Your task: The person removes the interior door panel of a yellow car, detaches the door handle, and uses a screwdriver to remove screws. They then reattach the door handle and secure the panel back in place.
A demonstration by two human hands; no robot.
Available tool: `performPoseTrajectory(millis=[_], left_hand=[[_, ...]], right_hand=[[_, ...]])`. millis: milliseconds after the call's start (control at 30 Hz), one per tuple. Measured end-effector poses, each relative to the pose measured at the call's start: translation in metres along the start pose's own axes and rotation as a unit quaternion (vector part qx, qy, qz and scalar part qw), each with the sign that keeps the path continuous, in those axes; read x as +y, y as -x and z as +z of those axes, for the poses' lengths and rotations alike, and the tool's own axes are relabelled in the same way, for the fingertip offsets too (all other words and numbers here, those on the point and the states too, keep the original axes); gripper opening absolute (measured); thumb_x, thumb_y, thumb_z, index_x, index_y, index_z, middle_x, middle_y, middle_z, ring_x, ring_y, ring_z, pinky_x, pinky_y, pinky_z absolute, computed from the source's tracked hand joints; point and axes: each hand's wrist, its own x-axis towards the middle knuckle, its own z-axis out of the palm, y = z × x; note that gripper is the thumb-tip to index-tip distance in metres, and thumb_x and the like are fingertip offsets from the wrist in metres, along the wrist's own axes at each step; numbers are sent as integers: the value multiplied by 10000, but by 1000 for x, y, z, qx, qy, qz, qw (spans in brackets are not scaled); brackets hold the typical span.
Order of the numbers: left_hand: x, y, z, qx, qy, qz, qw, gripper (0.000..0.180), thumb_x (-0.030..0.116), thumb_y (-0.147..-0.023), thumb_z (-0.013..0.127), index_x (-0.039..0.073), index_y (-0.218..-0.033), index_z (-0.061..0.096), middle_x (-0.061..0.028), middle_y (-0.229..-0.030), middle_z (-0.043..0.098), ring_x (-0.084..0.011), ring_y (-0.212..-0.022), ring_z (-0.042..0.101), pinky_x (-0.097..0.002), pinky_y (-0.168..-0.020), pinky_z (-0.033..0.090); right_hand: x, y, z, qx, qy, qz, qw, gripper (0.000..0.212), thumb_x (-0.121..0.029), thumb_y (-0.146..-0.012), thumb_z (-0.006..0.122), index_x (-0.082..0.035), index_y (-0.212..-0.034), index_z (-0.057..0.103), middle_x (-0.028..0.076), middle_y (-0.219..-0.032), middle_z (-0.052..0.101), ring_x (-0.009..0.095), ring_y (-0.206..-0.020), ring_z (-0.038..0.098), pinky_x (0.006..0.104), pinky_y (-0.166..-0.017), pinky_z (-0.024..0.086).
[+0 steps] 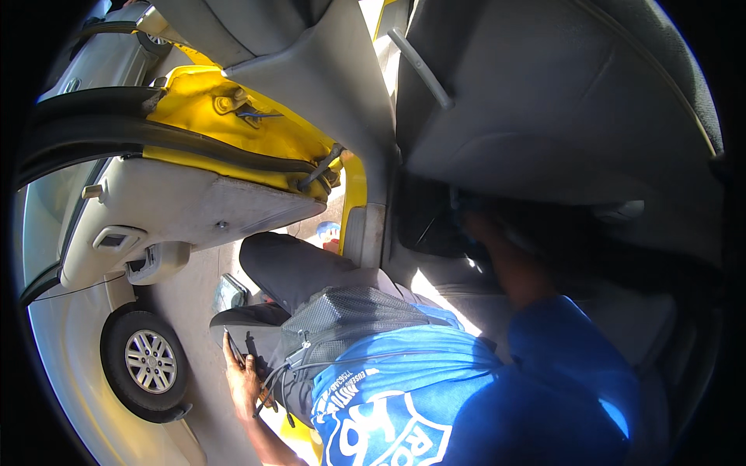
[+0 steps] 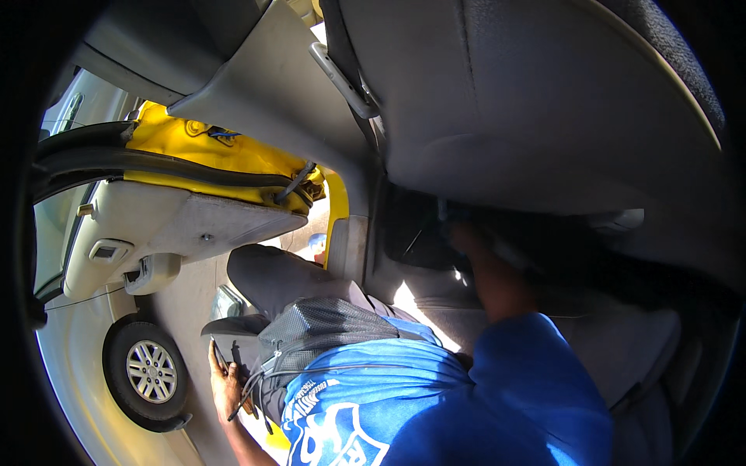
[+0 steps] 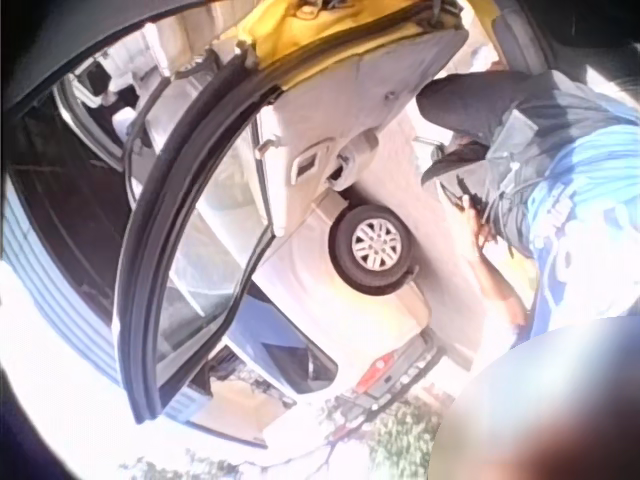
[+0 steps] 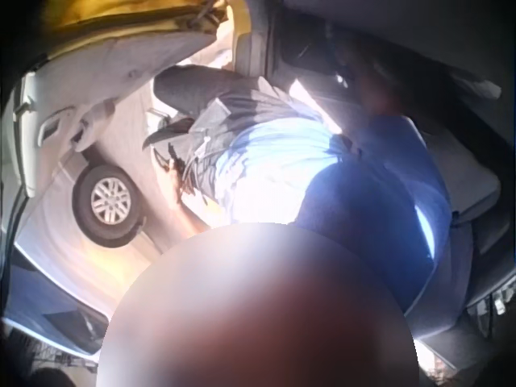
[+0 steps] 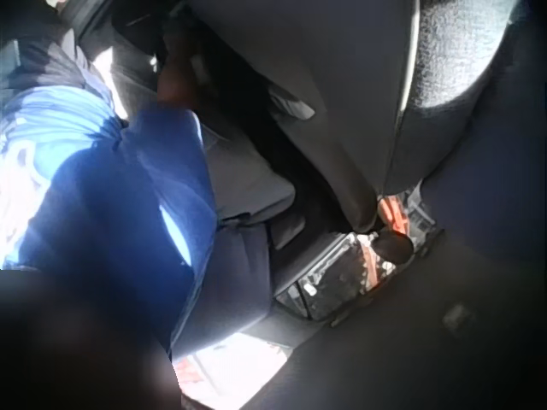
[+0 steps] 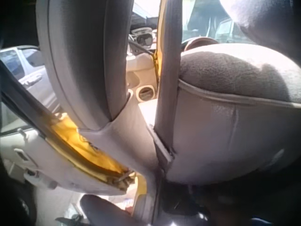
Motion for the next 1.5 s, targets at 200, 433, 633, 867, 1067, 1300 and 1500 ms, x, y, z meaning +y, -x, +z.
performPoseTrajectory(millis=[200,433,633,867,1067,1300,1500], left_hand=[[2,43,12,50,-132,-28,990,966,-18,-914,763,280,-1685,261,-126,-836,628,-261,-730,608,-428,-752,540],[-10,64,11,43,-109,-76,990,908,60,-874,826,189,-1649,371,-138,-813,624,-248,-701,607,-407,-693,537],[-11,66,10,72,-21,-84,994,951,101,-824,873,206,-1640,397,-98,-806,648,-229,-722,656,-397,-684,554],[11,57,-10,-114,103,-41,987,751,-15,-816,818,110,-1513,566,-71,-875,646,-136,-723,634,-287,-651,553],[36,52,2,-42,-61,-18,997,741,286,-853,866,178,-1523,568,-202,-1053,693,-348,-988,726,-449,-874,586],[44,27,-5,-58,-140,95,984,716,285,-814,885,155,-1467,623,-209,-1290,590,-371,-1248,572,-452,-1086,503],[39,-11,4,-140,-89,212,963,589,319,-834,848,83,-1353,698,-189,-1233,650,-373,-1220,576,-443,-1071,493]], right_hand=[[-5,-38,38,-74,18,-91,993,292,-240,-1029,605,-78,-1244,716,177,-1171,726,342,-1032,710,479,-908,561],[20,-32,102,24,70,-92,993,264,-219,-1043,576,-86,-1235,699,133,-1009,691,280,-871,678,439,-771,553],[30,-53,118,214,113,-127,962,242,-201,-1055,552,-93,-1227,684,95,-870,660,227,-733,650,405,-653,547],[51,-76,114,296,159,-175,926,260,-212,-1037,567,-72,-1224,682,113,-873,668,260,-737,656,416,-655,556],[64,-68,103,266,234,-263,898,316,-242,-1001,608,-36,-1224,691,169,-981,702,349,-847,685,459,-745,576],[30,-48,73,300,339,-384,805,394,-301,-931,686,-7,-1192,716,228,-1068,740,440,-956,719,502,-854,600],[-98,12,-58,21,64,-99,993,409,-357,-862,754,-5,-1068,741,257,-1036,736,441,-993,718,513,-905,591]])
